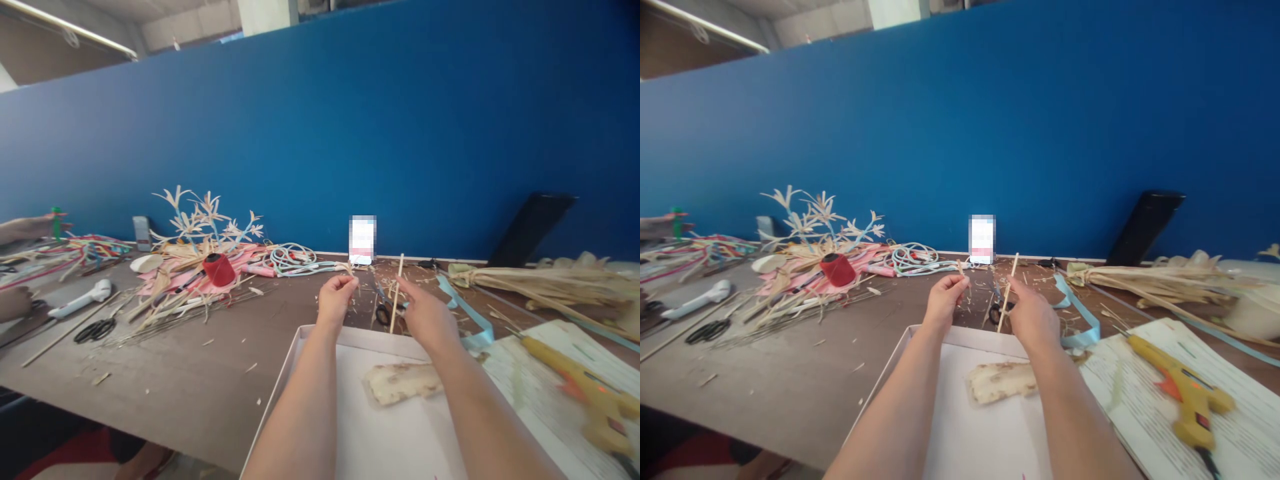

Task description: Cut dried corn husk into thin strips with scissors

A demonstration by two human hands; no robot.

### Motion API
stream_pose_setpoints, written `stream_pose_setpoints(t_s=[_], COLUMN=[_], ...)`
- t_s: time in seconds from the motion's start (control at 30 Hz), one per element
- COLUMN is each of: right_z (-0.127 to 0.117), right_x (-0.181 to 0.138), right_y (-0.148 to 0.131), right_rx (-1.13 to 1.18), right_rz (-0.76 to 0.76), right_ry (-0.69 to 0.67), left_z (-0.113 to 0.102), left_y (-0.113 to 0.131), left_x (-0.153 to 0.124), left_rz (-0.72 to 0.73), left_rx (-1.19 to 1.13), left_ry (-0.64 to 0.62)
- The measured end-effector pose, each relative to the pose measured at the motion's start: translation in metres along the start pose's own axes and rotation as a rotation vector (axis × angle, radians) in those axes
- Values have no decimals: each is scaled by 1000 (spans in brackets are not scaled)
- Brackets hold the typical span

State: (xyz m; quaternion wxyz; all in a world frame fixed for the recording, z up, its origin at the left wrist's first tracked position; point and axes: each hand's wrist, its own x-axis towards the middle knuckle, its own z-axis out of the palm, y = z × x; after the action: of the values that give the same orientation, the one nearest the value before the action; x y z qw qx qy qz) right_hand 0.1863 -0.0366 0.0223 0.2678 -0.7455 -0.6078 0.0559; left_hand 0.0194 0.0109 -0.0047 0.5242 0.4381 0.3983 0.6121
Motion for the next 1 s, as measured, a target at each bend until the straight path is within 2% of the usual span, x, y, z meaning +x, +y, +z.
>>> stream_pose_setpoints(t_s=[0.1, 0.2, 0.3, 0.37, 0.53, 0.73, 1.0], right_z=[0, -2, -5, -7, -5, 12, 12], right_x=[1, 1, -2, -3, -6, -7, -9], right_y=[1, 0, -4, -7, -14, -23, -27], right_rx=[71, 90, 209, 340, 541, 712, 777], right_rz=[30, 24, -44, -65, -10, -79, -46], right_ry=[-30, 162, 387, 431, 298, 89, 25], left_z=[0, 0, -1, -1, -1, 5, 15], left_y=[0, 0, 0, 0, 1, 10, 14], left_x=[0, 0, 0, 0, -2, -10, -18], left_rz=[-7, -16, -8, 0, 2, 23, 125], left_rx=[-8, 1, 10, 10, 30, 92, 216], left_ry=[-3, -6, -8, -13, -38, -119, -180])
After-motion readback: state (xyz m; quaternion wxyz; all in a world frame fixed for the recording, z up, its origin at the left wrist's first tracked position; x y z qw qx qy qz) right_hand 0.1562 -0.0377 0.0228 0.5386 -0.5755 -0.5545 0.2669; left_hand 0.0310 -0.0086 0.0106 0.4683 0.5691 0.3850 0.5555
